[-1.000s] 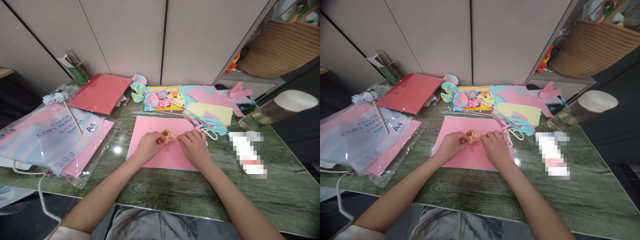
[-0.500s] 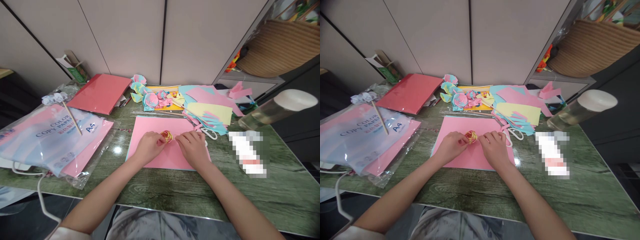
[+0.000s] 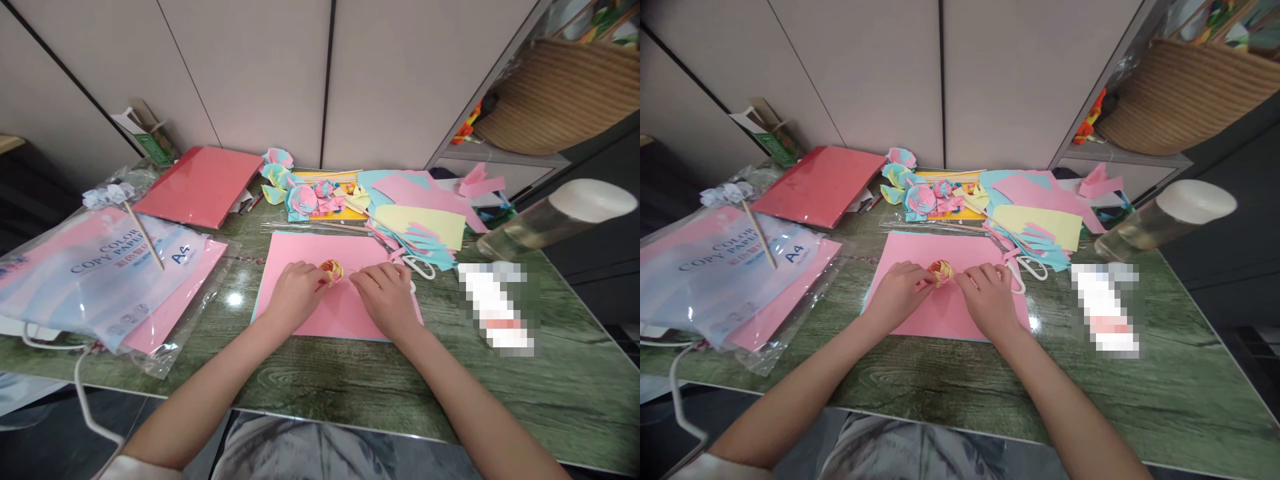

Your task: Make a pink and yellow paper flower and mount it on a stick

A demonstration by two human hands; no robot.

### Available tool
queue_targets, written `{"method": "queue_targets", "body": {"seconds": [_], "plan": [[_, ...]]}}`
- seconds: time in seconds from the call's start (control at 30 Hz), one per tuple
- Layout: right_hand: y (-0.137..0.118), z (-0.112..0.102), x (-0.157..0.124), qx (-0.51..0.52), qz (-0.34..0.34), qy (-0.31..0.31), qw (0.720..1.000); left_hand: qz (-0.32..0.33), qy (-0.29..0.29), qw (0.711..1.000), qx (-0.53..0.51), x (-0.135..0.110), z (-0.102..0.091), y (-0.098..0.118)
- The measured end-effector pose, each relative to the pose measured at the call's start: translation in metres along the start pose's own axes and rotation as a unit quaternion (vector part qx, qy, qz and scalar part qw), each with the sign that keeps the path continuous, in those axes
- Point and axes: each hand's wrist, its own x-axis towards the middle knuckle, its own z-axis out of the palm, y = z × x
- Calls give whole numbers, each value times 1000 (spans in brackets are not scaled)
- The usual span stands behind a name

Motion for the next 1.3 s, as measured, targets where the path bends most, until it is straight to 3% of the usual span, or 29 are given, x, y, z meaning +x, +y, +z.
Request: {"method": "queue_targets", "body": {"seconds": [0.37,1.0,1.3], "plan": [[-5,-2,0,-18,-19,24,999,-17,0,998,55,-4,-8,8],[-6,1,0,-15,-15,34,999,-55,-49,996,-49,-1,-12,4],[-6,1,0,-24,-10,44,999,-54,-30,997,-51,0,-10,5]]}}
